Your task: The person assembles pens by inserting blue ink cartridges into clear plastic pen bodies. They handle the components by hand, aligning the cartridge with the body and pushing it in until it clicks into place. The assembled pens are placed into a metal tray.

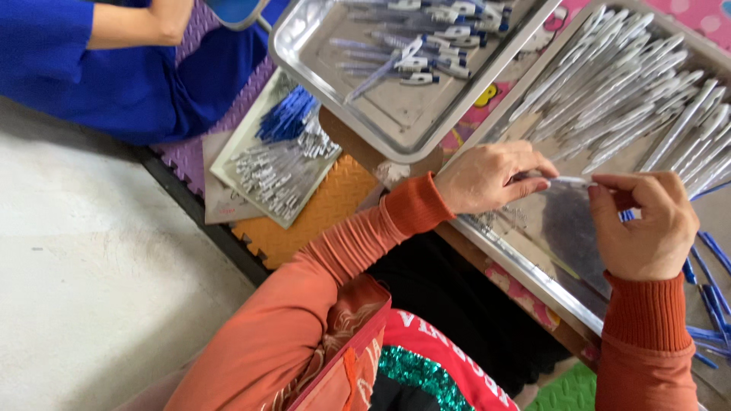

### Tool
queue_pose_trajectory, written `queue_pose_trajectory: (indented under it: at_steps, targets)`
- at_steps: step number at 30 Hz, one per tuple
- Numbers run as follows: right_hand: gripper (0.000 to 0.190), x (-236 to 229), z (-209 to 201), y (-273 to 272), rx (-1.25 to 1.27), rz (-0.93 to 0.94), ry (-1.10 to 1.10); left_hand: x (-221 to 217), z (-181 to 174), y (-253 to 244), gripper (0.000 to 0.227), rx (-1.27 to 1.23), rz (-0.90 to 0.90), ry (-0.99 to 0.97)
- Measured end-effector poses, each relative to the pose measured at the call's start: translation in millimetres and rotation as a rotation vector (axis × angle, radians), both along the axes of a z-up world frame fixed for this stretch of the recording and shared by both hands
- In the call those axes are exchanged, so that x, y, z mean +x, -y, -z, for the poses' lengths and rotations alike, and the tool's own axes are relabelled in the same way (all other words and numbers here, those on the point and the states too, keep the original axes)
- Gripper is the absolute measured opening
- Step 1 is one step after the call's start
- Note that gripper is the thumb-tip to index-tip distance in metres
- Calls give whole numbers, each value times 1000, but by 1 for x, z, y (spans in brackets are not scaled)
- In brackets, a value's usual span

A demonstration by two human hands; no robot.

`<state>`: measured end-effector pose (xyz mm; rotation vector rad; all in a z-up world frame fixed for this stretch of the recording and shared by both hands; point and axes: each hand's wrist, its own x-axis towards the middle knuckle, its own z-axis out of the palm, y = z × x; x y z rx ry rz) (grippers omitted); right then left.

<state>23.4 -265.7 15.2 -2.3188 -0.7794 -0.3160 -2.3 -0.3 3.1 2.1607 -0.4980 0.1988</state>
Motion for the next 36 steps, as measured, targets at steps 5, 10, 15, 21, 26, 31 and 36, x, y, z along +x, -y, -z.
queue_pose_trajectory:
  at_steps: [5,10,15,21,26,31,36]
  targets:
    - [12,1,2,-2,-26,33,-33,-1,1,1,23,20,-28,-2]
    - [11,0,1,-4,-12,6,2,0,4,1,22,-21,-23,-30]
    - [12,2,9,-4,-27,46,-58,0,7,0,25,-18,-11,-26]
    - [10,3,8,-4,-53,55,-53,1,8,0,28,10,-18,-21]
    - [4,3,-1,-6,-63,37,-77,1,10,1,26,23,-17,29]
    - [6,-1,-11,-12,-24,60,-140,-1,3,1,24,-3,-17,21]
    - [6,-1,-17,-12,-3,60,-127,1,5,3,26,44,1,37]
